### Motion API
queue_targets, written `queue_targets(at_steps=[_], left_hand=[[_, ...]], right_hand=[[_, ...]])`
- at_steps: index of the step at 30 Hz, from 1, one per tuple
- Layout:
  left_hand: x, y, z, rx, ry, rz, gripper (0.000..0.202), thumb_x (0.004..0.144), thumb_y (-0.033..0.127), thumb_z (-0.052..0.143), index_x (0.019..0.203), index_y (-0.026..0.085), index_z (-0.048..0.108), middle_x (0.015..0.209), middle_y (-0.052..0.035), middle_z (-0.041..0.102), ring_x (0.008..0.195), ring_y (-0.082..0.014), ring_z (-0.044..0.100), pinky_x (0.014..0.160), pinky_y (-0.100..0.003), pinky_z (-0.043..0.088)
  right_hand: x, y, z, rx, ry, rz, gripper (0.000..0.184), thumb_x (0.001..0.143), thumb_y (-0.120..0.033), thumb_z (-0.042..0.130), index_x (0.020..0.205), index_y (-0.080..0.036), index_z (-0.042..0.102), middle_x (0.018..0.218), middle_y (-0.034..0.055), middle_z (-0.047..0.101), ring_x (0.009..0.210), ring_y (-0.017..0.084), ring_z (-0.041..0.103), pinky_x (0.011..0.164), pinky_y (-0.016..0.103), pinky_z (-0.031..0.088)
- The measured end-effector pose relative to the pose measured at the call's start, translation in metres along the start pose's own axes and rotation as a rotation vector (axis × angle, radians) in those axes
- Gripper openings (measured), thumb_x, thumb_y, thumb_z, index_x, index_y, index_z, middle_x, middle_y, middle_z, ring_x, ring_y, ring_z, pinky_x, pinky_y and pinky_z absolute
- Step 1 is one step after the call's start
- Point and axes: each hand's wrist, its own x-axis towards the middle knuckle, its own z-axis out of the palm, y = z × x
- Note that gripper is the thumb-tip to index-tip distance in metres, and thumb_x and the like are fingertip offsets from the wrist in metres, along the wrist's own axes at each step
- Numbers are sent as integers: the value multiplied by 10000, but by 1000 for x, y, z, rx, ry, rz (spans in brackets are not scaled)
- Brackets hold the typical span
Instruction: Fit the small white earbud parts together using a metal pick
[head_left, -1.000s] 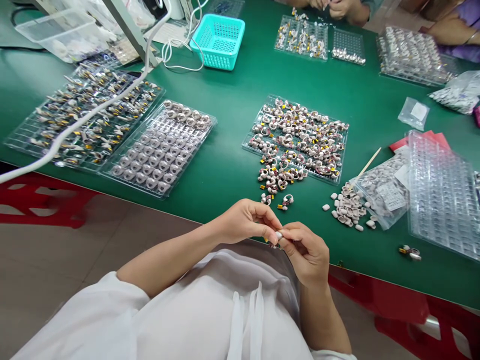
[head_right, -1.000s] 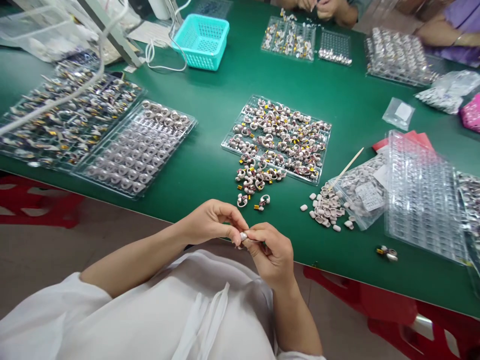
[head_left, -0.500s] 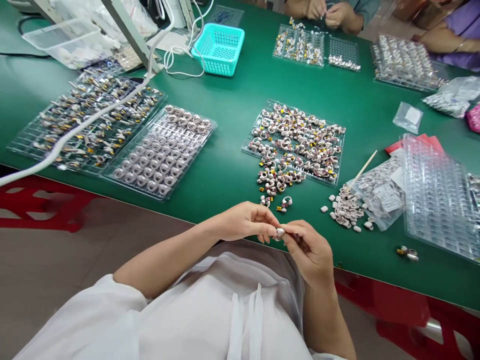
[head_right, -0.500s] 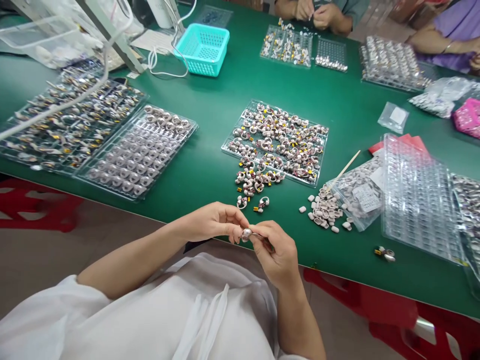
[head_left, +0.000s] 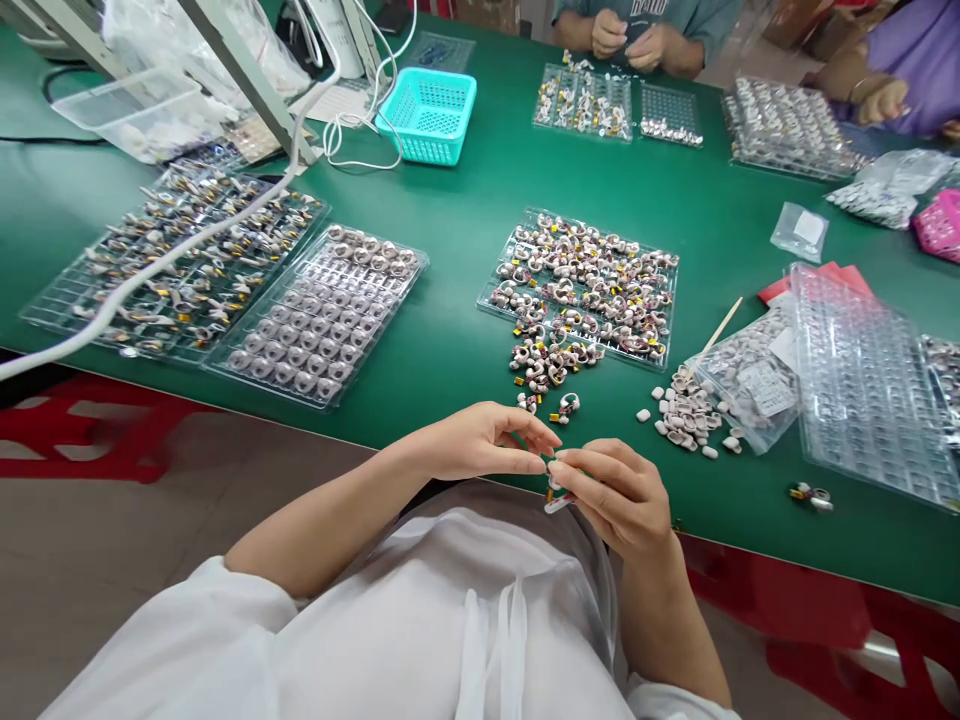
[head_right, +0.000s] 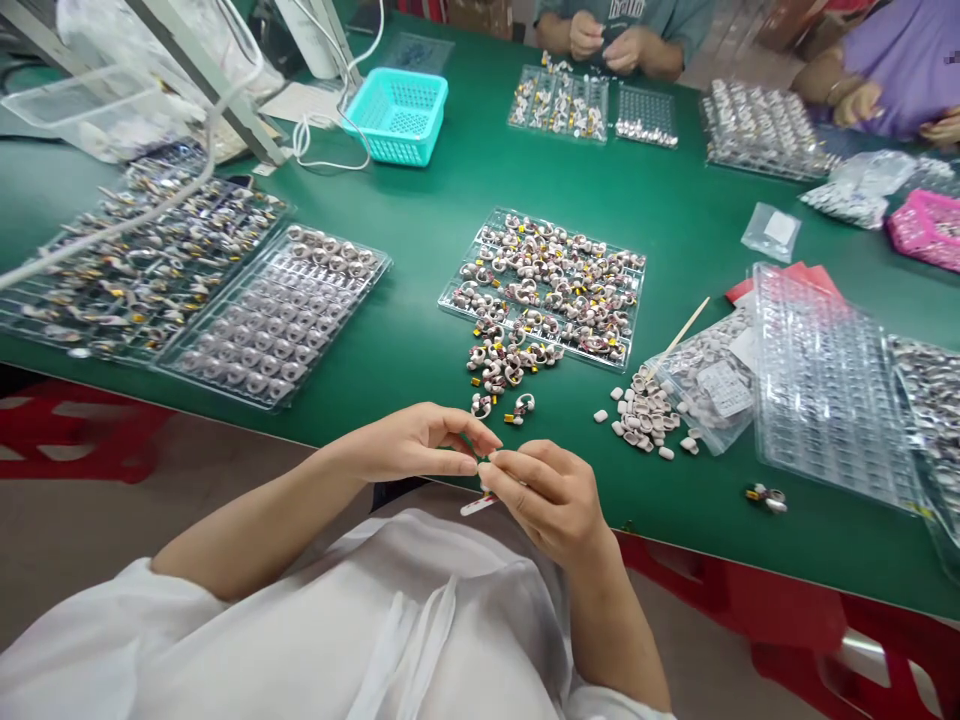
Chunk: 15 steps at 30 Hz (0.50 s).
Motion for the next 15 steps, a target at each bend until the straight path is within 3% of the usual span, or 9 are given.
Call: queue_targets(at_steps=[3,6,10,13,15], left_hand=[[4,2,0,-94,-117,-8,329,836,364,717,1053,117,711,888,-84,748,803,-158,677,752,-257,527],[9,-1,5,-199,-129,-30,306,791,380,762,930,110,721,801,-62,736,734,-141,666,703,-238,521],[13,-5,16,-323,49,-27,235,742,299,806,865,114,727,773,-49,738,720,-128,676,718,-233,536],[15,-8,23,-376,238,-3,214,729,240,813,879,117,723,727,-23,730,677,-106,671,696,-211,536],[15,-10,28,-388,320,16,218,730,224,811,897,118,719,749,-24,739,694,-108,681,698,-207,539]], right_hand=[[7,0,-2,16,-34,-14,387,899,-112,598,1227,-311,648,1022,53,747,791,179,656,668,336,571],[11,-1,-3,53,-61,45,382,897,-99,591,1207,-312,661,1022,59,723,817,174,651,685,321,563],[5,-5,0,120,54,274,387,900,-70,566,1208,-294,638,1057,62,669,907,167,655,716,282,555],[-4,-11,7,128,187,515,239,886,-142,629,1091,-265,644,987,36,647,750,130,619,579,228,497],[-8,-15,13,146,203,643,148,866,-214,676,1006,-240,638,913,19,628,654,110,564,506,214,437]])
